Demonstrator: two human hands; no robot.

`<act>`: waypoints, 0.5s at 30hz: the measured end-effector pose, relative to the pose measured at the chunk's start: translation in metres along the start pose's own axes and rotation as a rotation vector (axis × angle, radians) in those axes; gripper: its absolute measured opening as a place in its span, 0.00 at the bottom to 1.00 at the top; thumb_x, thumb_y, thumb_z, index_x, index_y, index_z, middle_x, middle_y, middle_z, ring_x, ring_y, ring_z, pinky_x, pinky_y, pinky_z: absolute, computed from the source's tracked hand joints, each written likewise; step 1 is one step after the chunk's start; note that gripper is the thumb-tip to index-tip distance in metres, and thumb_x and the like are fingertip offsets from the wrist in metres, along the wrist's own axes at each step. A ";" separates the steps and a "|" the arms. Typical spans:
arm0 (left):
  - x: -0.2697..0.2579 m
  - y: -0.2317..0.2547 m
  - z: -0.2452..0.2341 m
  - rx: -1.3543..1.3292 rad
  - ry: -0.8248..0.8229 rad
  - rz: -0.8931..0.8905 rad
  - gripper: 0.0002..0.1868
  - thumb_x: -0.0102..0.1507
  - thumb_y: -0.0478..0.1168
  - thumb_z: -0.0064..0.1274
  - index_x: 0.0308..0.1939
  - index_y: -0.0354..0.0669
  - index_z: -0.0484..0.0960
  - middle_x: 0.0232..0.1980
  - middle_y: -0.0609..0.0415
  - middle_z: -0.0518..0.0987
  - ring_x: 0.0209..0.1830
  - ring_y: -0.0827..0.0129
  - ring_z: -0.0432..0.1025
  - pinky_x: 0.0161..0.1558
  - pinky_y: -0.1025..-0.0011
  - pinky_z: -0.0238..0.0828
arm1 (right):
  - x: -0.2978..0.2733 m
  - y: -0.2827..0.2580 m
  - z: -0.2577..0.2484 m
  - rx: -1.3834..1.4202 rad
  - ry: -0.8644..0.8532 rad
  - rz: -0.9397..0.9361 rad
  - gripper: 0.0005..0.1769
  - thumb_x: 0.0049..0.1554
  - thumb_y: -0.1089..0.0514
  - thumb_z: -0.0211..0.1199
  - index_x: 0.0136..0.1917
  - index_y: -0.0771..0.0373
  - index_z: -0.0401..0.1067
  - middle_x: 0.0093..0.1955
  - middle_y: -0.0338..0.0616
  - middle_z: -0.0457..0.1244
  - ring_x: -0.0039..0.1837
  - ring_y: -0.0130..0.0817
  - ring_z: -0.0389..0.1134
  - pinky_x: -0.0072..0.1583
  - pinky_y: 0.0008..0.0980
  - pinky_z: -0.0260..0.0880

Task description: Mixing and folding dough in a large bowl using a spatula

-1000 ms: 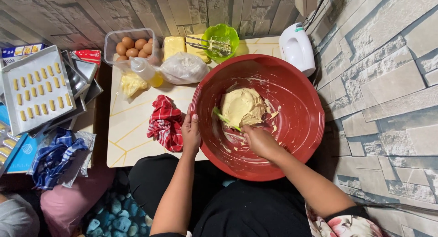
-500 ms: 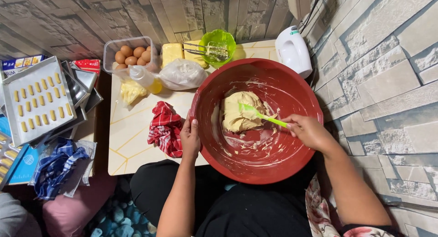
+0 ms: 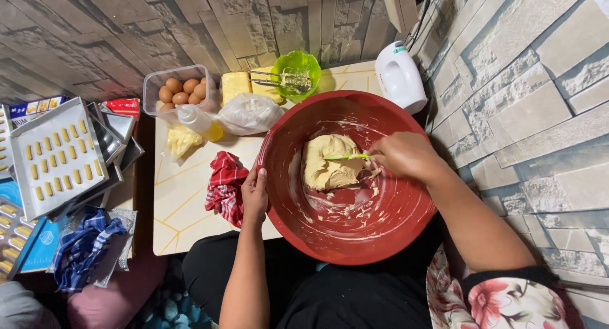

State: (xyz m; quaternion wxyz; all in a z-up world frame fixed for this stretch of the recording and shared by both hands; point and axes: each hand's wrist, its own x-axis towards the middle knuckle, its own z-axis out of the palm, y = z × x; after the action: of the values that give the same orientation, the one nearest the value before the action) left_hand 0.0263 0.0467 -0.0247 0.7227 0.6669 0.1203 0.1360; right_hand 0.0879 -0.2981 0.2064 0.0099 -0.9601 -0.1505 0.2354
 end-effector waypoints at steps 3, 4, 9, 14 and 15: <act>-0.003 0.010 0.006 -0.003 0.011 -0.018 0.22 0.72 0.41 0.48 0.70 0.45 0.73 0.65 0.46 0.78 0.63 0.66 0.70 0.66 0.59 0.66 | 0.083 0.005 0.044 -0.093 0.045 -0.087 0.14 0.56 0.44 0.61 0.49 0.48 0.82 0.44 0.46 0.73 0.54 0.50 0.75 0.55 0.49 0.75; -0.003 0.011 0.007 -0.002 0.010 -0.014 0.22 0.72 0.41 0.48 0.70 0.45 0.73 0.65 0.46 0.78 0.63 0.66 0.70 0.66 0.59 0.66 | 0.101 0.003 0.053 -0.091 0.048 -0.086 0.14 0.56 0.44 0.61 0.49 0.48 0.82 0.44 0.46 0.73 0.54 0.50 0.75 0.55 0.49 0.75; -0.003 0.004 0.004 0.002 0.020 -0.015 0.22 0.72 0.41 0.48 0.70 0.45 0.74 0.64 0.45 0.78 0.63 0.67 0.69 0.66 0.59 0.66 | 0.177 -0.019 0.069 -0.123 0.163 -0.161 0.09 0.53 0.51 0.61 0.41 0.47 0.83 0.39 0.46 0.72 0.47 0.52 0.75 0.48 0.51 0.75; 0.002 0.038 0.007 0.054 0.003 -0.066 0.21 0.72 0.42 0.48 0.69 0.46 0.75 0.60 0.46 0.80 0.58 0.68 0.70 0.61 0.61 0.69 | 0.142 -0.062 -0.015 0.104 0.149 -0.222 0.14 0.49 0.61 0.70 0.51 0.60 0.78 0.48 0.53 0.71 0.54 0.57 0.72 0.55 0.55 0.73; 0.004 0.050 0.008 0.076 -0.009 -0.062 0.21 0.72 0.42 0.48 0.69 0.45 0.76 0.60 0.44 0.80 0.57 0.68 0.69 0.61 0.60 0.69 | 0.140 -0.065 -0.025 0.203 0.101 -0.204 0.26 0.48 0.60 0.76 0.60 0.57 0.76 0.58 0.50 0.70 0.63 0.56 0.70 0.63 0.57 0.70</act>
State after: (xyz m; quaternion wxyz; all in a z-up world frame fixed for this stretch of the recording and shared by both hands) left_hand 0.0311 0.0439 0.0258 0.7012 0.6905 0.1426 0.1061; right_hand 0.1993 -0.1935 0.1718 0.1384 -0.9445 -0.2219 0.1988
